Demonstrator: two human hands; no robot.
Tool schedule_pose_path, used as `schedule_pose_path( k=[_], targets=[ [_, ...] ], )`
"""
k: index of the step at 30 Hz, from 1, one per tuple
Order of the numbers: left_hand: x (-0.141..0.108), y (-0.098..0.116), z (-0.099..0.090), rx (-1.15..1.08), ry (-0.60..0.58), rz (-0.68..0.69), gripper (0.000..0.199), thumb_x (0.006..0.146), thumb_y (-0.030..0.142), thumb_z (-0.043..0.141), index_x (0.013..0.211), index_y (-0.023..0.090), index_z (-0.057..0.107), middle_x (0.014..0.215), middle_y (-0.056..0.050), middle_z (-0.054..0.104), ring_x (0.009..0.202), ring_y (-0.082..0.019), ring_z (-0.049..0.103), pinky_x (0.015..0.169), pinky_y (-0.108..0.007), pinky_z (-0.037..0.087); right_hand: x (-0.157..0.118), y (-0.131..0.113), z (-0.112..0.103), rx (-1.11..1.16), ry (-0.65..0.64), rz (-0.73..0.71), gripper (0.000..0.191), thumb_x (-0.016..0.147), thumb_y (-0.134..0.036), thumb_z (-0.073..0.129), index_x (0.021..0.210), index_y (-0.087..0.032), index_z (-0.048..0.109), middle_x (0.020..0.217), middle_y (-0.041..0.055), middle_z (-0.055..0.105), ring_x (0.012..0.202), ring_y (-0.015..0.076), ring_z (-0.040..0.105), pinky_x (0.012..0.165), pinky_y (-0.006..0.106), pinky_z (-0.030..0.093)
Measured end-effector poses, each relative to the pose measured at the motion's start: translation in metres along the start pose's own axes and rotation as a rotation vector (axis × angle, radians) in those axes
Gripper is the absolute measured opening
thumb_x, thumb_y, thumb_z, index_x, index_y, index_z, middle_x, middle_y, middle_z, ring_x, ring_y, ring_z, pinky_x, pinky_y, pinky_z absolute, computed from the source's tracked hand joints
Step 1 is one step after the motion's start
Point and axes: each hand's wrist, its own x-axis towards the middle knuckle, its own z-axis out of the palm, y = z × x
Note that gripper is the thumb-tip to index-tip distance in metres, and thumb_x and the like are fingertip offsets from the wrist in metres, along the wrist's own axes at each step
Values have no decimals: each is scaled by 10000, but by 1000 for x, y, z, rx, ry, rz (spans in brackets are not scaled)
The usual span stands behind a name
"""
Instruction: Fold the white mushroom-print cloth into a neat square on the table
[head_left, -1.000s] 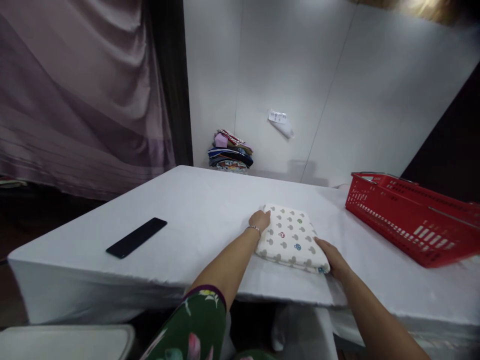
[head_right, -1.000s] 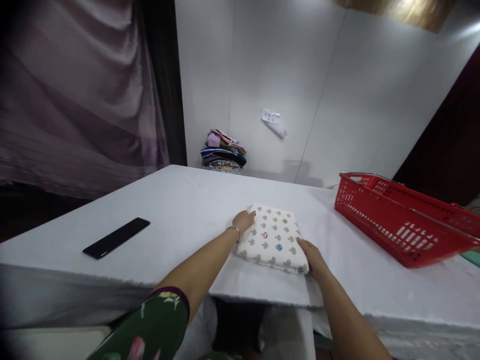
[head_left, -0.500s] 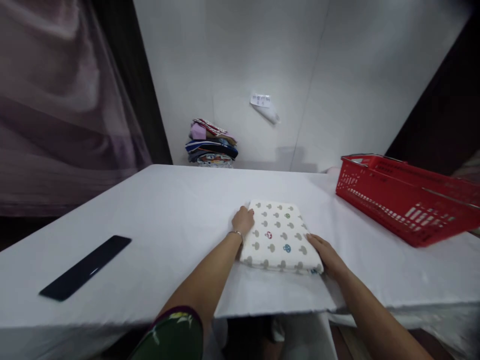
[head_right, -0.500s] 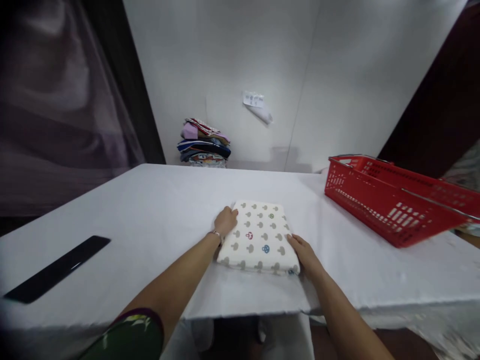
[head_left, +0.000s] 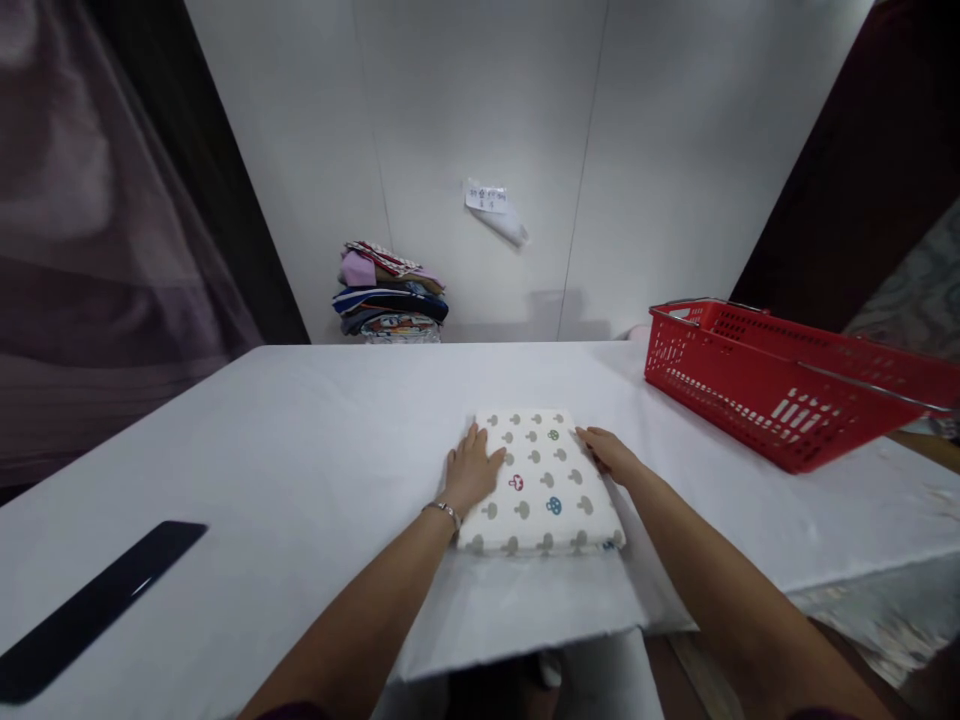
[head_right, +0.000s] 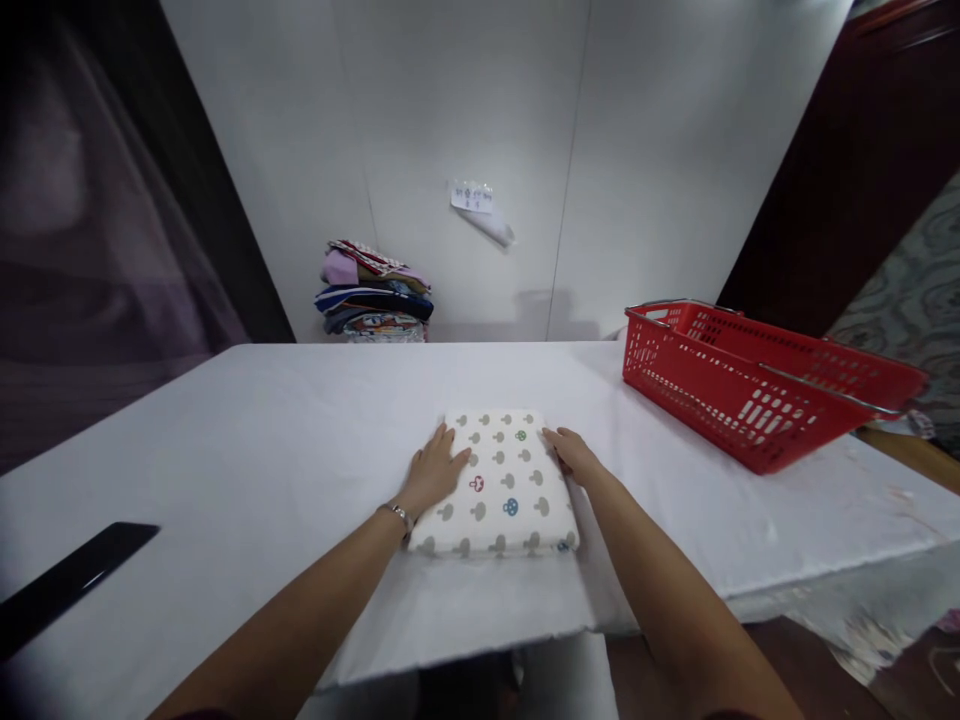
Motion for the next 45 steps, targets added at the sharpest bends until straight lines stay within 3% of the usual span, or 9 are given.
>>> schedule_pose_path(
  k=[6,10,13,18,25,30,37,41,45],
  targets=[
    [0,-2,0,-53,18,-15,571,879,510,308,1374,226,320,1537,-77,164,1397,-241,180,1102,-480,186,29,-18,12,-43,12,36,388,702,-436,680,920,-120,628,735,89,676,611,182,613,496,259,465],
    [3,-2,1,-73,31,-39,553,870,508,334,1353,239,348,1531,-72,192,1383,-234,228,1100,-435,215,35,-26,19,-61,81,-86,529,757,-382,627,1220,-144,533,1038,105,675,827,195,656,661,258,514],
    [4,3,0,-46,32,-59,540,860,515,347,1333,255,376,1527,-63,209,1354,-254,287,1084,-442,239,41,-26,18,-138,171,-96,699,737,-386,645,1347,-127,422,1201,140,603,988,236,621,800,304,500],
    [6,8,1,-7,43,-53,539,860,509,347,1326,242,390,1523,-60,224,1325,-271,324,1063,-454,261,42,-16,8,-244,158,-28,708,734,-483,638,1320,-121,475,1362,167,471,1204,291,477,965,354,408],
    [10,11,-8,-50,-25,-79,545,860,520,351,1312,224,420,1523,-68,221,1349,-267,296,1073,-429,276,-17,1,-17,-200,13,80,693,791,-577,549,1369,-220,411,1248,126,571,896,208,619,678,295,524],
    [-22,17,-24,-20,-3,70,619,881,566,307,1381,204,352,1533,-80,179,1404,-276,141,1112,-497,165,-80,21,-32,-31,-4,30,655,820,-497,551,1380,-201,383,1058,105,631,711,147,599,513,221,491],
    [-89,1,-19,93,-10,413,609,851,538,455,1379,255,349,1526,-59,211,1397,-249,176,1132,-469,123,-130,61,-32,-236,20,-313,654,753,-383,635,1355,-239,423,1221,75,560,927,189,580,746,298,506],
    [-100,-8,-11,159,25,502,602,803,445,559,1348,251,394,1500,-59,281,1381,-255,222,1137,-468,114,-132,59,-19,-579,108,-443,649,775,-342,598,1381,-246,384,1298,77,515,1101,241,519,947,372,409],
    [-101,-9,-10,160,74,537,482,819,344,536,1284,233,467,1453,-65,371,1341,-229,309,1136,-444,142,-129,51,-8,-771,174,-465,626,823,-333,513,1408,-204,332,1314,111,483,1128,266,507,921,357,413]
  ],
)
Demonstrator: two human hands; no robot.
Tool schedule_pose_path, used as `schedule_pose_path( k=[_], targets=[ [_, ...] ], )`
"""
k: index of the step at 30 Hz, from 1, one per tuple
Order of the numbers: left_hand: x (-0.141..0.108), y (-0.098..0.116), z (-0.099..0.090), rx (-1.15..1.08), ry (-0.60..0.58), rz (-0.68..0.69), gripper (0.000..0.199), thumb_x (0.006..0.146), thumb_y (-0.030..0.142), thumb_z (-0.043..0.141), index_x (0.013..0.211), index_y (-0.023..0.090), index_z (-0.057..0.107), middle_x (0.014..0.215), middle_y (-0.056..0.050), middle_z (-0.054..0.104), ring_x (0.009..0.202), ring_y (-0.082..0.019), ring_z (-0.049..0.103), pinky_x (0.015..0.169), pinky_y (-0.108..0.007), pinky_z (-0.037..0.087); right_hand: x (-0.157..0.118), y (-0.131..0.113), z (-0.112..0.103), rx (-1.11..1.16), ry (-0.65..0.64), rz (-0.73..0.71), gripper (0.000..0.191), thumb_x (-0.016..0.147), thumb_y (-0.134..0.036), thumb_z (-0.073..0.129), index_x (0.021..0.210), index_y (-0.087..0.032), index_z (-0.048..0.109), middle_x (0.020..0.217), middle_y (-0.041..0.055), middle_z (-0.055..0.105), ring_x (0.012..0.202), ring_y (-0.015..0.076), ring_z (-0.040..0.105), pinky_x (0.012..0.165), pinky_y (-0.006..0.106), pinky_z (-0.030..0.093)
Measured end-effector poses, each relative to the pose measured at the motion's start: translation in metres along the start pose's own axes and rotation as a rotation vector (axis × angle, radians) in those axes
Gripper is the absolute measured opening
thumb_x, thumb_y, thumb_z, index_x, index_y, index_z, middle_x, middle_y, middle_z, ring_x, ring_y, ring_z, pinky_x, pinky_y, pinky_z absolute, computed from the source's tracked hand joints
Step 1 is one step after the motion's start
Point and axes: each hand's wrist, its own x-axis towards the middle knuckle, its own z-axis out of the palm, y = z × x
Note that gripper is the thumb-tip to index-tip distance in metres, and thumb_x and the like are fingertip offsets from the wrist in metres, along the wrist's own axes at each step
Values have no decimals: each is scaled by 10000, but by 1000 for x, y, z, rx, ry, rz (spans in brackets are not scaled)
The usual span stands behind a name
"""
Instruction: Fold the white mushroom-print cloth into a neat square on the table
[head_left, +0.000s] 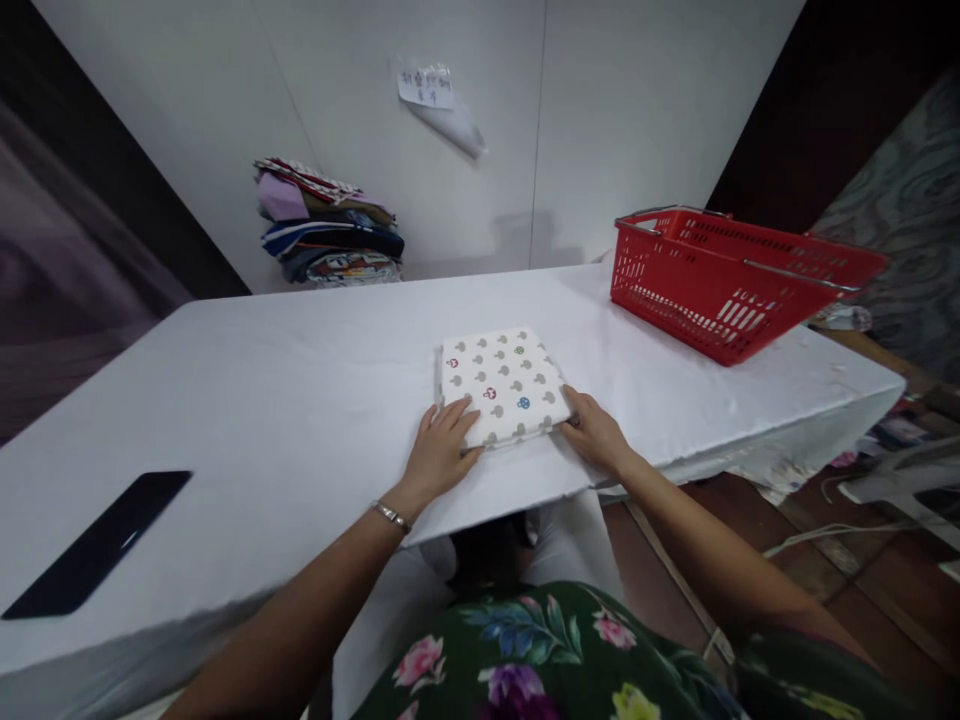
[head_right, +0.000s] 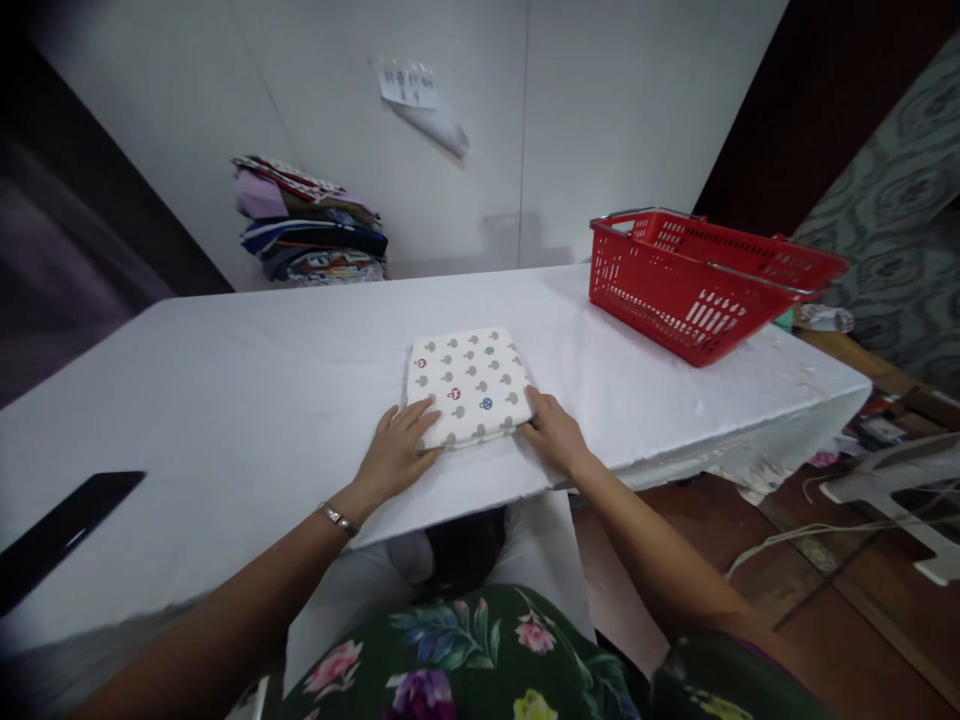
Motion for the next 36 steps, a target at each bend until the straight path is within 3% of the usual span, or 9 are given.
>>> schedule_pose_path(
  k=[7,15,26,32,36],
  targets=[
    [1,1,-2,-36,1,-14,402,861,316,476,1253,230,504,1338,-43,520,1297,-205,383,1138,-423,175,0,-5,0,-148,-26,40,572,875,-368,466,1410,-224,323,1163,97,583,1006,256,557,836,316,412],
    [0,8,6,-27,-55,-8,369,889,310,449,1243,231,517,1365,-49,489,1346,-223,304,1134,-422,195,5,4,5,-191,-18,85,550,873,-339,455,1401,-229,349,1148,86,617,1004,264,562,819,320,412],
    [-15,8,-2,-70,-41,-74,431,852,228,490,1280,277,475,1386,-16,469,1346,-197,309,1137,-438,161,-5,14,9,-245,12,40,512,878,-337,432,1376,-227,390,1134,89,625,967,254,582,771,325,435],
    [-28,5,-4,-101,50,-189,414,811,183,511,1216,260,537,1364,-36,486,1292,-222,378,1074,-427,317,-9,20,11,-277,24,14,512,872,-345,420,1374,-251,391,1031,81,643,898,244,602,720,334,464],
    [-37,3,0,-163,71,-206,458,802,134,473,1245,242,509,1398,-44,446,1217,-203,469,1016,-379,410,-11,8,1,-228,140,-190,582,835,-284,423,1409,-254,334,1273,116,525,1144,288,507,895,437,439]
  ],
)
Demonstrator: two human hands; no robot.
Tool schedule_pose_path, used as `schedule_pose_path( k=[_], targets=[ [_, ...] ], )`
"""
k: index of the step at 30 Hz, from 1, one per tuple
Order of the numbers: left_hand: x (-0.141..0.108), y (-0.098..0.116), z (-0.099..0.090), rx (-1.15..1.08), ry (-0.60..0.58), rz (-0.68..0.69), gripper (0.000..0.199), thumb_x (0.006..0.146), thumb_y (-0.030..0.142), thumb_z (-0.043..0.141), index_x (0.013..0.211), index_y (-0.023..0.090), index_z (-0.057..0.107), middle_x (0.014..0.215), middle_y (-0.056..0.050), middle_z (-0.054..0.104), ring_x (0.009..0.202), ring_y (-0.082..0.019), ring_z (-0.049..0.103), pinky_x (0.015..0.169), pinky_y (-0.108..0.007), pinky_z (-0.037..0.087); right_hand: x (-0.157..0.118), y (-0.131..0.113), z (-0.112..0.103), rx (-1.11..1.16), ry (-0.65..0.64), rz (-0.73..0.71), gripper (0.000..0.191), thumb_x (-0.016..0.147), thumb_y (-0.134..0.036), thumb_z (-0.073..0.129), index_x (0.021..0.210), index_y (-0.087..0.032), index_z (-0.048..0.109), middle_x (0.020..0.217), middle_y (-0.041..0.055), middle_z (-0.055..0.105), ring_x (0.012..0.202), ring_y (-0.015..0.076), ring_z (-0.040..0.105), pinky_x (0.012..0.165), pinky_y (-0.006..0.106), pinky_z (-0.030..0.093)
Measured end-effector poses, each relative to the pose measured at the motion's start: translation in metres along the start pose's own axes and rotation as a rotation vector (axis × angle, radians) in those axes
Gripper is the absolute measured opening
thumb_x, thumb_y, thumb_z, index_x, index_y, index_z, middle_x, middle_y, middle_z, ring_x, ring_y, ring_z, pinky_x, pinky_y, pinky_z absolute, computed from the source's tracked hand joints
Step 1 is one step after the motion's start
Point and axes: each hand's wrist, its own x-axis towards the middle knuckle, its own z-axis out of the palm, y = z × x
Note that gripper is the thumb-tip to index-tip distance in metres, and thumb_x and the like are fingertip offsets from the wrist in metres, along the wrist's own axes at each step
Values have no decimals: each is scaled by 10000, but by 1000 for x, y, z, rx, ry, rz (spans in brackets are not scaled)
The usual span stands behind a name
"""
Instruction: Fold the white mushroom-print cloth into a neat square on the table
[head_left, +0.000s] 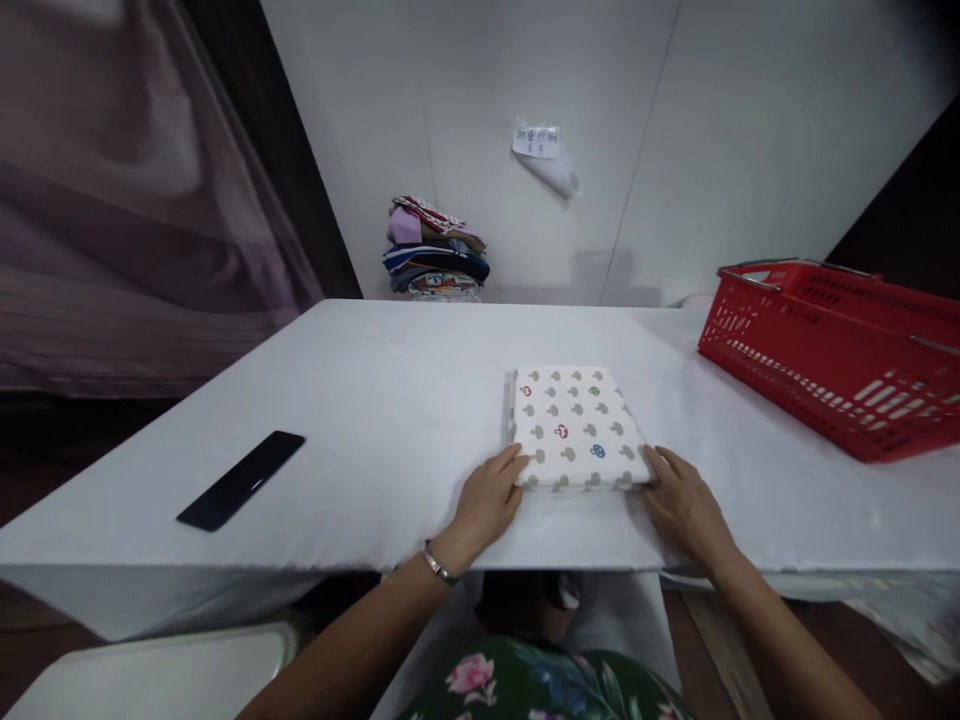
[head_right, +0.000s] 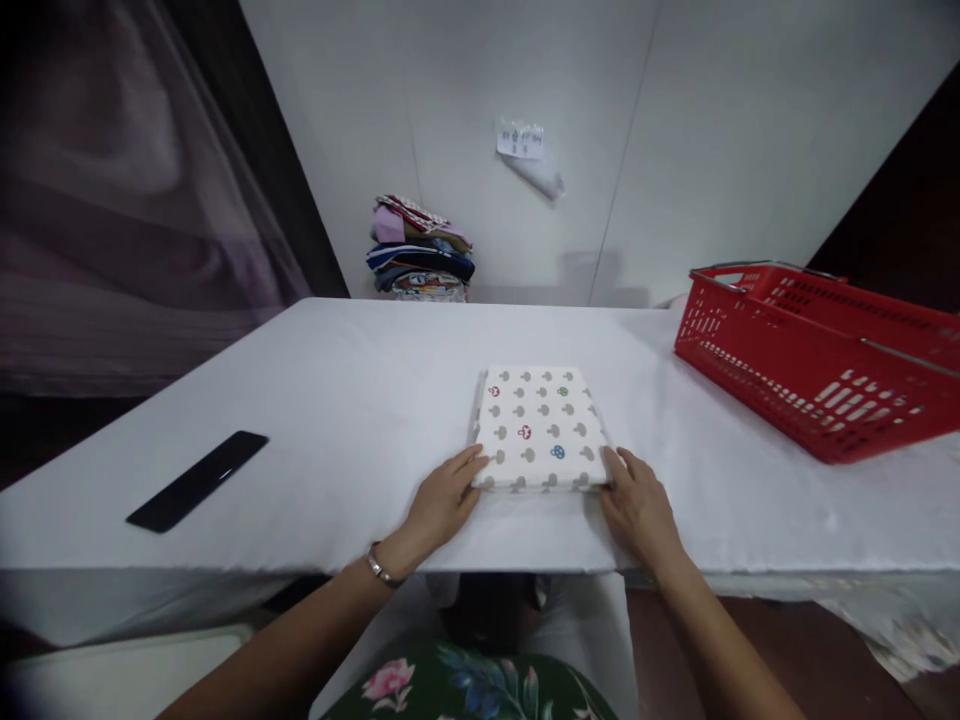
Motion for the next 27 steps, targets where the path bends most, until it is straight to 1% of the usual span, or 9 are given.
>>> schedule_pose_path(
  k=[4,7,10,13,16,20,23,25,27],
  targets=[
    [-2,-1,3,-35,6,-14,476,793,124,461,1252,247,495,1417,-29,423,1212,-192,481,1008,-364,427,14,-31,-14,108,110,-220,618,870,-298,398,1458,-260,209,1488,77,296,1362,270,263,1066,477,280],
    [-3,-1,4,-39,9,-7,477,798,127,454,1259,245,490,1415,-33,426,1211,-192,484,1008,-367,426,23,-49,-6,40,89,-252,596,896,-378,403,1451,-235,236,1504,93,266,1387,281,196,1092,516,186],
    [-3,-1,3,-43,-6,5,478,810,135,449,1270,259,480,1416,-32,425,1212,-194,483,1002,-379,428,24,-47,18,-62,-23,-263,566,901,-429,404,1414,-202,332,1443,133,377,1357,298,276,1079,545,175],
    [-5,-2,2,-56,-14,14,488,804,127,450,1269,276,481,1418,-21,424,1209,-193,486,992,-382,435,19,-37,37,-101,-89,-272,573,902,-475,393,1391,-177,378,1428,135,397,1346,287,303,1082,527,190],
    [-5,-2,0,-82,-4,25,489,789,124,459,1259,257,495,1414,-32,429,1202,-199,492,991,-384,433,18,-31,37,-100,-121,-263,579,899,-512,381,1381,-190,400,1443,118,377,1356,275,286,1089,516,192],
    [-6,-1,-1,-197,14,-3,498,751,95,462,1224,236,530,1403,-39,445,1209,-195,488,1003,-371,423,27,-40,21,-34,-199,-196,549,904,-528,349,1357,-229,434,1438,102,391,1352,273,297,1072,542,220],
    [-2,-3,-5,-376,68,-105,459,742,103,472,1175,221,567,1360,-41,490,1154,-181,527,982,-330,436,42,-58,12,71,-208,-201,514,922,-483,330,1355,-229,439,1426,93,413,1345,263,313,1075,534,222],
    [6,-7,-9,-507,66,-240,434,746,133,489,1165,210,573,1234,-49,587,994,-170,603,882,-303,489,54,-74,10,162,-164,-223,479,920,-455,350,1302,-209,503,1370,100,485,1302,259,383,1064,494,266],
    [18,-13,-12,-626,4,-402,419,756,173,504,1170,199,566,1050,-47,661,792,-148,630,742,-274,518,68,-93,12,250,-127,-228,417,909,-432,379,1175,-199,600,1229,103,603,1173,245,513,997,424,363]
  ],
)
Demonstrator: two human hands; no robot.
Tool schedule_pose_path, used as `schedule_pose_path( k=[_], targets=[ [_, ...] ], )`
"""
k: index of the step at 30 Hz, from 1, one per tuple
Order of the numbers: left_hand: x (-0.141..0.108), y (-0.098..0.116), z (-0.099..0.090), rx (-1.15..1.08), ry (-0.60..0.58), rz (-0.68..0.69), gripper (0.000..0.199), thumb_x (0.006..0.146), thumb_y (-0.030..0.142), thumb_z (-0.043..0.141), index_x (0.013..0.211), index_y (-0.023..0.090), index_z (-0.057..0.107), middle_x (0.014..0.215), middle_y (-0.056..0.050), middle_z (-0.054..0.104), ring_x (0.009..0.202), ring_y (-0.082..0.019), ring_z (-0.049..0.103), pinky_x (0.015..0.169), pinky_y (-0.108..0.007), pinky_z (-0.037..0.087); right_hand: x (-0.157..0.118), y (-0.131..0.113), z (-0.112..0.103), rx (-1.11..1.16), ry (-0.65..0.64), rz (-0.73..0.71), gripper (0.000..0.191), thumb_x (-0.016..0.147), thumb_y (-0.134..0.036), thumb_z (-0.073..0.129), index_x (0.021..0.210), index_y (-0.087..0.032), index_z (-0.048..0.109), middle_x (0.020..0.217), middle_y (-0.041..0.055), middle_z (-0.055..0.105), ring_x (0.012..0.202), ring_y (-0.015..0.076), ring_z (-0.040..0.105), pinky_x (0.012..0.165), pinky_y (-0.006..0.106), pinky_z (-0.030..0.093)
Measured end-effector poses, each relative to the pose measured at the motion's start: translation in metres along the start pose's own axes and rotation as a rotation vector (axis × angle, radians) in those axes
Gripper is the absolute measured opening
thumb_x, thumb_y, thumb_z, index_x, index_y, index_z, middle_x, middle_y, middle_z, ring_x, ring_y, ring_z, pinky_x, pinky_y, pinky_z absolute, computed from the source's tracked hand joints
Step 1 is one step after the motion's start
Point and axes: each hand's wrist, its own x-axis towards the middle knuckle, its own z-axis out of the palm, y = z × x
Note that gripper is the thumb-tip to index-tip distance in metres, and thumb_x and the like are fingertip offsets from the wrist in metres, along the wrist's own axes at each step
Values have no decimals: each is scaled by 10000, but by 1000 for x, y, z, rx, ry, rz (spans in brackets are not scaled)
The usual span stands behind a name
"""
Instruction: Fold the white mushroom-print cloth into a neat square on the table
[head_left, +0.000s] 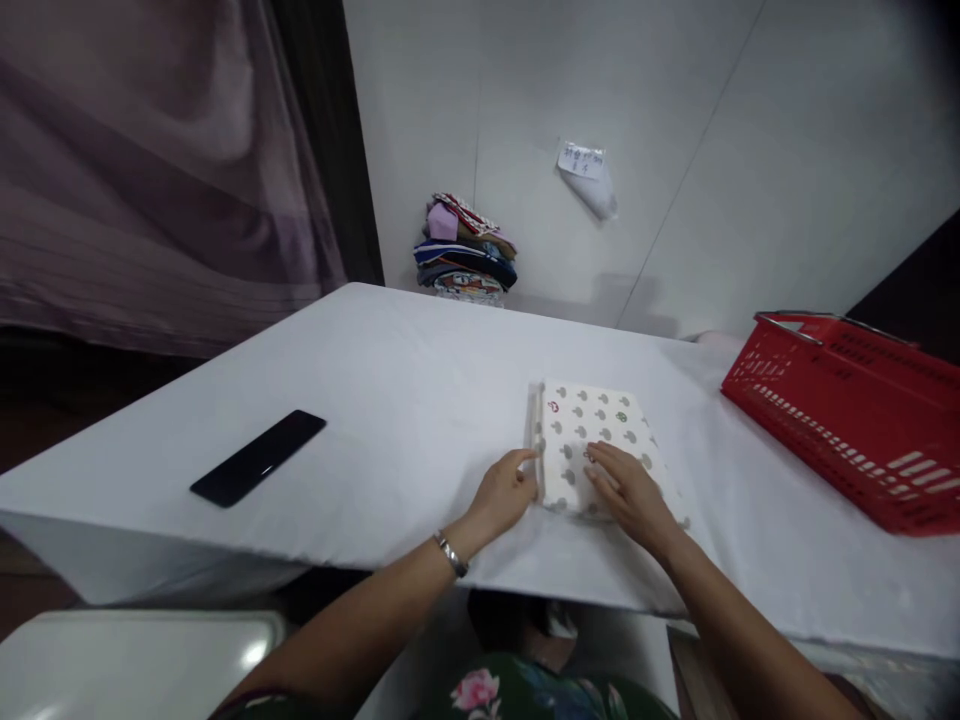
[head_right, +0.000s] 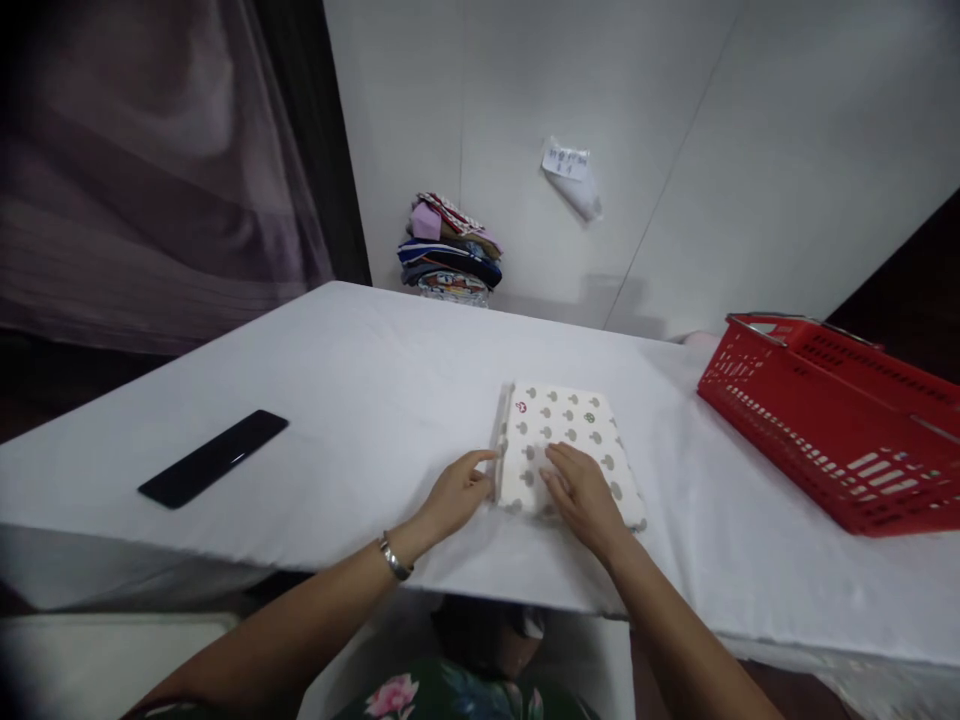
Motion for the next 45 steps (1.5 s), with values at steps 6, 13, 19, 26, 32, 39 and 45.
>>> schedule_pose_path(
  k=[6,13,19,26,32,39,45],
  targets=[
    [43,7,-1,-321,-129,-370,491,780,270,540,1234,109,450,1097,-125,619,647,-131,604,504,-228,492,58,-32,12,-1,-82,165,299,885,-369,402,846,-207,650,848,44,672,764,175,595,669,271,405],
    [53,-5,9,-406,-128,-378,426,797,260,552,1185,108,465,923,-83,643,595,-114,590,464,-201,470,90,-40,30,-175,-284,338,325,864,-462,453,914,-180,606,819,70,677,748,182,599,600,251,314],
    [51,-17,13,-343,-140,-282,402,795,269,583,1164,155,475,833,-24,635,506,-86,563,442,-190,460,93,-36,40,-233,-306,332,186,847,-334,478,883,-188,587,797,62,670,729,169,582,588,240,287],
    [49,-17,13,-364,-137,-228,400,805,246,550,1180,181,427,788,2,614,512,-98,565,432,-199,459,95,-36,43,-164,-212,316,104,790,-218,466,753,-191,560,680,29,622,630,143,525,556,231,277],
    [49,-20,16,-323,-127,-200,383,818,325,533,1161,197,417,764,19,578,496,-93,544,434,-198,424,92,-25,51,89,-231,282,150,785,-310,502,765,-189,588,655,10,620,612,137,538,570,231,337],
    [38,-3,11,-21,-27,-120,394,726,466,617,980,206,465,777,5,584,686,-152,554,572,-237,379,118,-2,42,370,-298,321,233,786,-354,470,778,-174,617,583,-16,584,464,109,492,480,226,362],
    [36,-2,11,25,-36,-117,247,752,370,578,901,219,451,768,7,569,694,-155,531,575,-240,336,170,-2,39,-81,-199,401,272,822,-416,484,818,-179,618,668,33,658,632,148,593,572,233,377]
  ],
)
